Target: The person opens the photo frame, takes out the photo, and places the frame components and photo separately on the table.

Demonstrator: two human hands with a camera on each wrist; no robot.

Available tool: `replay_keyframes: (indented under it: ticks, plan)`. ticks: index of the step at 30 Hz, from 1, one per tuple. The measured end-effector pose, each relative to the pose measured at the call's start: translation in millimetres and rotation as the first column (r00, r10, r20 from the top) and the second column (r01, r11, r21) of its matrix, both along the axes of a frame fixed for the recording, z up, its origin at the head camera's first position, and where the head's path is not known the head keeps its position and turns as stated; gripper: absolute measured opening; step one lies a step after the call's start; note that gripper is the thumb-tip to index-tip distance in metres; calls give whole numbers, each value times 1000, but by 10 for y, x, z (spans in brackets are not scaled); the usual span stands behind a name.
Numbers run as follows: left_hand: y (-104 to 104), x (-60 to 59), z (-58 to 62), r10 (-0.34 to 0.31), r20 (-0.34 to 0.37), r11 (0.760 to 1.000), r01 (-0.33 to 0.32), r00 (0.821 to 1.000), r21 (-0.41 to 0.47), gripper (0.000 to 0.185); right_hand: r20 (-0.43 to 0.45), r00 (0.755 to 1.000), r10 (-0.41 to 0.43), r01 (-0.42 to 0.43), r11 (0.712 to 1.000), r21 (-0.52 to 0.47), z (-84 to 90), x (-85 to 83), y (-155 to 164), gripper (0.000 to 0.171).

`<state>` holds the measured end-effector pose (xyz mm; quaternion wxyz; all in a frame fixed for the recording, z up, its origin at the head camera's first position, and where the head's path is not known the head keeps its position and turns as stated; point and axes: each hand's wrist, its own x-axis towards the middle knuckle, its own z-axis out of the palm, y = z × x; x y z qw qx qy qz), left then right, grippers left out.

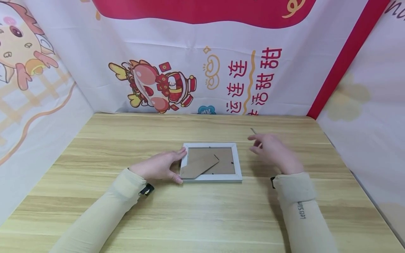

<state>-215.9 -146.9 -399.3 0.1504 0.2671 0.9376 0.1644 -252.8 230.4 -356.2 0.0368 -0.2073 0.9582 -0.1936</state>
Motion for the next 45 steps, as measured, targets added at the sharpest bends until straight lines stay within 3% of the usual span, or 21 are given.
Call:
replay_keyframes:
  ticks: [3,8,12,15,19,25,33,45]
  plan:
    - [-8,44,27,15,-2,1000,-15,1000,7,117,-10,998,67,-67,998,-19,-50,14,-181,43]
    - [28,128,81,72,-50,997,-72,996,0,126,3,997,76,-76,997,23,-208,30,-386,59]
    - [92,180,93,93,-86,993,-98,992,-58,126,15,997,75,-76,996,39,-317,31,-466,62]
    - [153,201,83,93,-69,993,-98,993,-70,113,49,996,77,-80,995,53,-373,32,-490,66]
    - [229,226,60,116,-43,993,-117,992,-23,91,85,994,62,-68,995,68,-429,35,-487,74]
    - [254,253,37,177,-41,983,-175,983,51,82,74,996,53,-59,995,81,-486,14,-480,76]
    - [195,196,57,215,-57,976,-216,975,-7,41,70,989,129,-133,990,48,-474,-13,-499,80]
    - [132,117,55,256,-85,966,-257,963,-9,31,168,973,156,-165,986,36,-472,-22,-375,65]
